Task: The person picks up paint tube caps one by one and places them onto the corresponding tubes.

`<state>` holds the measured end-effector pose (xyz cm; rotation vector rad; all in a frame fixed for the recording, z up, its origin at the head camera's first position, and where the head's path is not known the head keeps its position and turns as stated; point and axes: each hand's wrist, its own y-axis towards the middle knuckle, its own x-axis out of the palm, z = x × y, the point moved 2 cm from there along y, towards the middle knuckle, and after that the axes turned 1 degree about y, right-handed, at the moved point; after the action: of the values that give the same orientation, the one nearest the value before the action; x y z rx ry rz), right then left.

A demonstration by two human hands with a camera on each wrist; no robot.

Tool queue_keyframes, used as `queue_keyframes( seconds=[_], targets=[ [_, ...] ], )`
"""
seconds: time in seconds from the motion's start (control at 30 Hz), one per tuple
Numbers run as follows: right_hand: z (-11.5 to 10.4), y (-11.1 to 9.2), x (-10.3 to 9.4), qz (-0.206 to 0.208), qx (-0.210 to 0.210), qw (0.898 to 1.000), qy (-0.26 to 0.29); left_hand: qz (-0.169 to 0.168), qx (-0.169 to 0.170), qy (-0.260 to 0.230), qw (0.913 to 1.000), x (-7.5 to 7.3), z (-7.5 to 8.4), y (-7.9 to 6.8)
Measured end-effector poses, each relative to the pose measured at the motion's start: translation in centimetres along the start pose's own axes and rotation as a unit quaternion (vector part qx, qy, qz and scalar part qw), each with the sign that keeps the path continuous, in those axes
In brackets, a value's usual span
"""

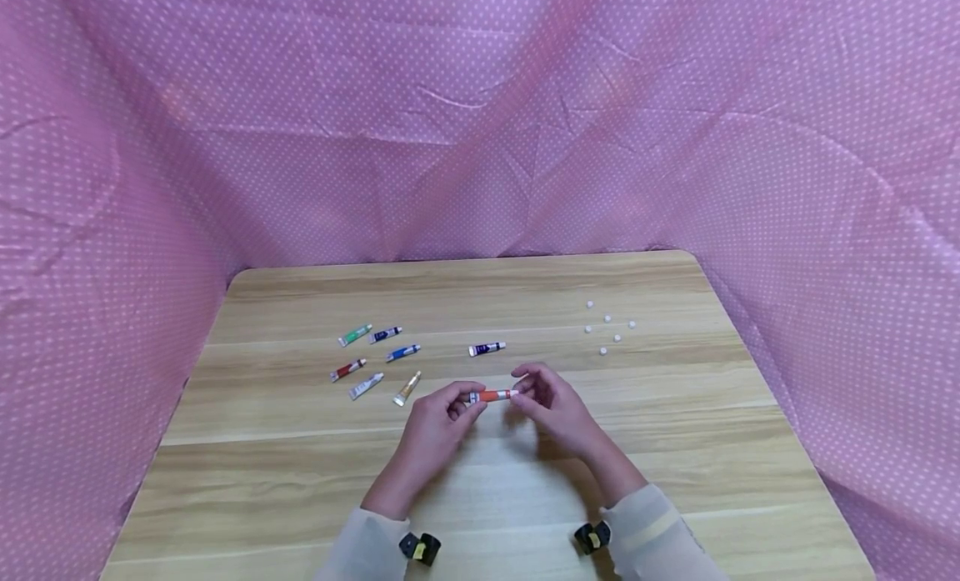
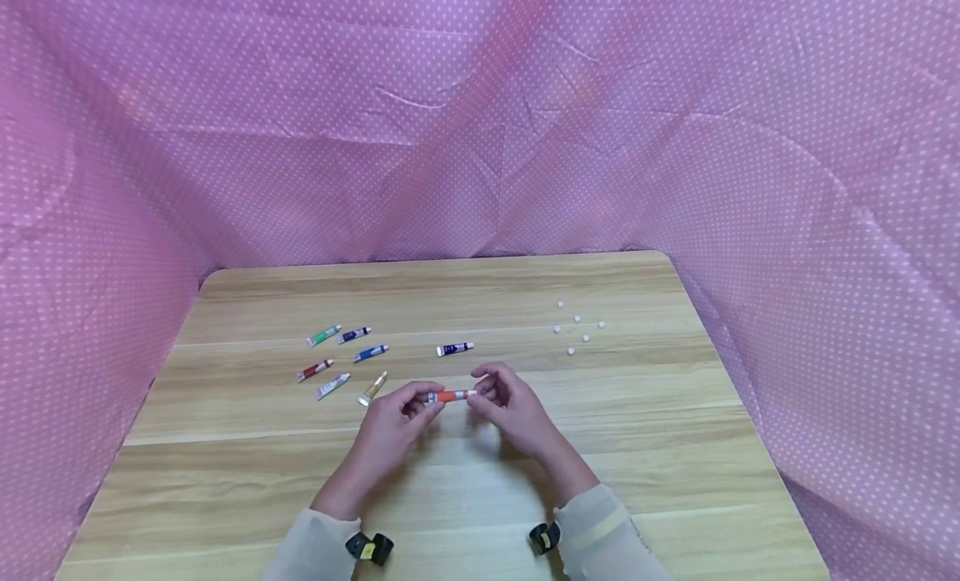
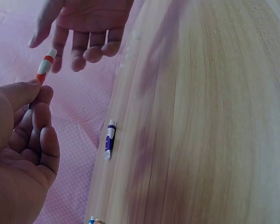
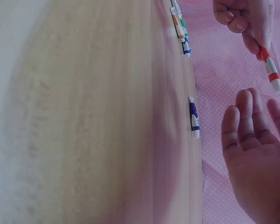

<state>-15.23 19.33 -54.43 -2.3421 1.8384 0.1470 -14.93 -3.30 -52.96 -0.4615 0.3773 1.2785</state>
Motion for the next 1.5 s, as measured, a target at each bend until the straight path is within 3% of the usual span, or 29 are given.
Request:
queue_keyframes(
  seconds=[0.17, 0.63, 1.03, 1.5],
  targets=[
    [0.0, -0.1, -0.2, 0.022, -0.023, 0.999, -0.025, 0.006, 0.006, 0.001, 1.0000, 0.2, 0.0, 0.0],
    [0.0, -0.4, -0.6, 0.044, -0.008, 0.995, -0.094, 0.012, 0.008, 0.005, 0.9999, 0.6, 0.3, -0.2],
    [-0.1, -0.9, -0.2, -0.020, 0.016, 0.999, -0.034, 0.007, 0.005, 0.005, 0.9999, 0.8, 0.7, -0.3],
    [-0.3, -0.8, 0.2, -0.022, 0.024, 0.999, -0.031, 0.011, 0.011, 0.038, 0.9992, 0.6, 1.0, -0.5]
  ],
)
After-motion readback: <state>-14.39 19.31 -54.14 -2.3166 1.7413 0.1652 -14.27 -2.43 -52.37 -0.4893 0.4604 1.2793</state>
